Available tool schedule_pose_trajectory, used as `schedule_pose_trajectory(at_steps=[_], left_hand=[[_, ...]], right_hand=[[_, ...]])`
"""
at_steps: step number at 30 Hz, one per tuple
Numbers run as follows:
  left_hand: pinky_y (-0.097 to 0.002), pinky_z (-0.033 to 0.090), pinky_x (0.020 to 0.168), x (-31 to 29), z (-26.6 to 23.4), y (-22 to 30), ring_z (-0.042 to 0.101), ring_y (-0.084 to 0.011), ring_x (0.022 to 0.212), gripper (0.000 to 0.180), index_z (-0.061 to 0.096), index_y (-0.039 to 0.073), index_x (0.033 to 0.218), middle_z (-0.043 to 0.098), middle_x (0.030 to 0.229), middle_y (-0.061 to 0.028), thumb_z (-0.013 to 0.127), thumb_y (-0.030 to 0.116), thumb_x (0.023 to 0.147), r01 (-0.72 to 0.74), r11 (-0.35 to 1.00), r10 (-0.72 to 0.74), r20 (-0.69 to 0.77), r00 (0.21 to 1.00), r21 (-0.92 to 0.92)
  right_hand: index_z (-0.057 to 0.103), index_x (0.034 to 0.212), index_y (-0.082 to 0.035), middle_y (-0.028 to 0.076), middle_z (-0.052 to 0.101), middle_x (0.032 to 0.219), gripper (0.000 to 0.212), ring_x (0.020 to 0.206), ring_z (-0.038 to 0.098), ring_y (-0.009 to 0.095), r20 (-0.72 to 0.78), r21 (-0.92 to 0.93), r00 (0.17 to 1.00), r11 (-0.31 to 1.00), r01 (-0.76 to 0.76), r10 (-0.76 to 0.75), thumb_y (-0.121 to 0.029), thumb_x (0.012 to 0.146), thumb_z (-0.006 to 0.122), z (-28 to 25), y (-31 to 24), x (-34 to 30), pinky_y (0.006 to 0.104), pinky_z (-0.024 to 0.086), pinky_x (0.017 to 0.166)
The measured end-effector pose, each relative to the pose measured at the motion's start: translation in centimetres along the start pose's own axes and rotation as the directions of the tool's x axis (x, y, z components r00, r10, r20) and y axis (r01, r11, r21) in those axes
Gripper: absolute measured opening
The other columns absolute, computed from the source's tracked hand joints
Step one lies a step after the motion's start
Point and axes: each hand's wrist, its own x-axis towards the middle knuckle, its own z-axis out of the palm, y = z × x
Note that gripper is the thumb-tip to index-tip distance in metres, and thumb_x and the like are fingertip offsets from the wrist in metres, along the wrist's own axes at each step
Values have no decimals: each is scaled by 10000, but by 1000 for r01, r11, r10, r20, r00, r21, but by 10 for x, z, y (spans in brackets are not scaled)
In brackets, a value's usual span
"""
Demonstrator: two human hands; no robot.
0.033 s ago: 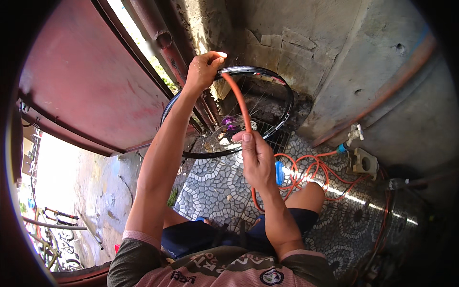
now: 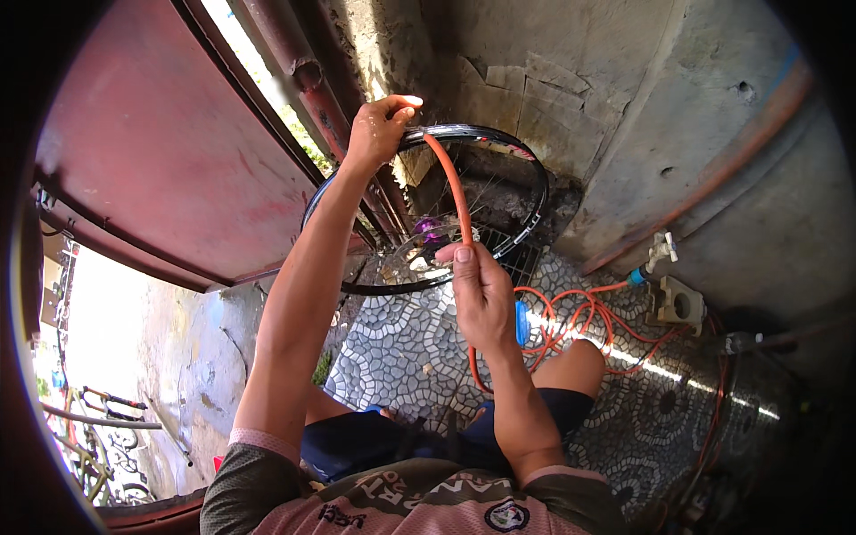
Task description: The person sits on the floor and cleans a bicycle wheel using a cloth and a brush, then rinses it with a hose. Afterward, they stand, carry the wheel into a workshop, and place it on a workbench.
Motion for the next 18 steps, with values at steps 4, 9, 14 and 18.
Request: schedule_pose_trajectory(at_steps=[4,9,14,18], left_hand=[[-388,626,764,23,19,11,781,-226,864,308,744,12,1304,811,967,-153,600,77,1039,213,927,-213,31,976,-309],[-399,607,819,46,18,-16,753,-228,875,500,699,-48,1263,796,1008,-183,466,372,1124,295,920,-255,177,951,-259],[-380,539,915,32,19,5,736,-241,944,792,803,11,1095,790,967,-207,487,735,1040,292,947,-293,10,956,-133],[-469,549,934,18,6,44,750,-353,962,920,788,16,959,773,906,-200,489,886,934,236,971,-239,-78,968,-43]], right_hand=[[698,1151,-37,-102,366,647,444,543,332,11,-9,37,1000,999,30,-29,-409,1181,458,-3,-8,9,247,260,491],[692,1144,-35,-108,341,638,458,513,311,0,-11,-15,998,998,68,-69,-426,1180,455,8,-12,24,225,259,452],[698,1164,-37,-115,352,636,427,513,320,-5,-110,-35,994,999,16,-20,-400,1179,473,2,4,30,227,254,450],[734,1173,-55,-113,399,642,404,544,347,4,-268,-198,945,971,137,-188,-398,1165,520,17,25,46,244,265,489]])
